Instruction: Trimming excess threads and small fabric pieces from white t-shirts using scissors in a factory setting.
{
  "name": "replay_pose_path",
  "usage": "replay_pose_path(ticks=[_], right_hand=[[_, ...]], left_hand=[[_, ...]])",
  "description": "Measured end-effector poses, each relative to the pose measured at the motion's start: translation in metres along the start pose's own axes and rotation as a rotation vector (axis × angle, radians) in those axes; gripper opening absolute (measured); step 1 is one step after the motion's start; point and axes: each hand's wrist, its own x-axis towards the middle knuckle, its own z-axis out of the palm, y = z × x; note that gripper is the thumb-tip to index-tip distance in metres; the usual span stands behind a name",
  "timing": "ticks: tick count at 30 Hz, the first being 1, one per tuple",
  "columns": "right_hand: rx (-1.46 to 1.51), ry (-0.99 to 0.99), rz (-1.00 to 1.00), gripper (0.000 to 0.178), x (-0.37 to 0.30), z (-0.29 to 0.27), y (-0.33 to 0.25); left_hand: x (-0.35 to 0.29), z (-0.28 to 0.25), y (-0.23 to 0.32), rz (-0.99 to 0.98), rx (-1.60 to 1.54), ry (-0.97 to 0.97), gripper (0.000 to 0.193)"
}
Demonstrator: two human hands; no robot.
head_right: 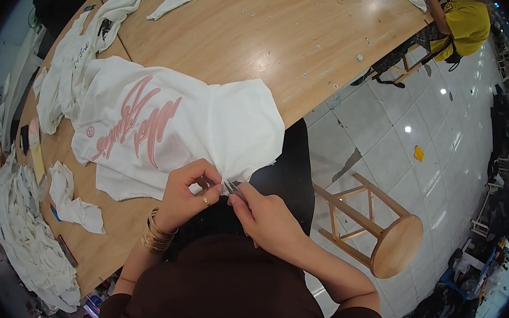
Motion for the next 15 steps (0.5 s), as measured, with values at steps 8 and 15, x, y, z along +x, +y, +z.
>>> replay_pose_path(ticks=[8, 15], right_hand=[[-0.021, -0.034, 0.053, 0.021, 0.0004, -0.0024, -0.0019], [-0.004, -0.036, 0.079, 0.026, 0.0034, -0.0022, -0.0018]], left_hand=[[-0.0015, 0.0045, -0.0009, 0.014, 0.015, 0.036, 0.009], [-0.0029, 0.0058, -0.0047, 0.057, 0.067, 0.044, 0.009]])
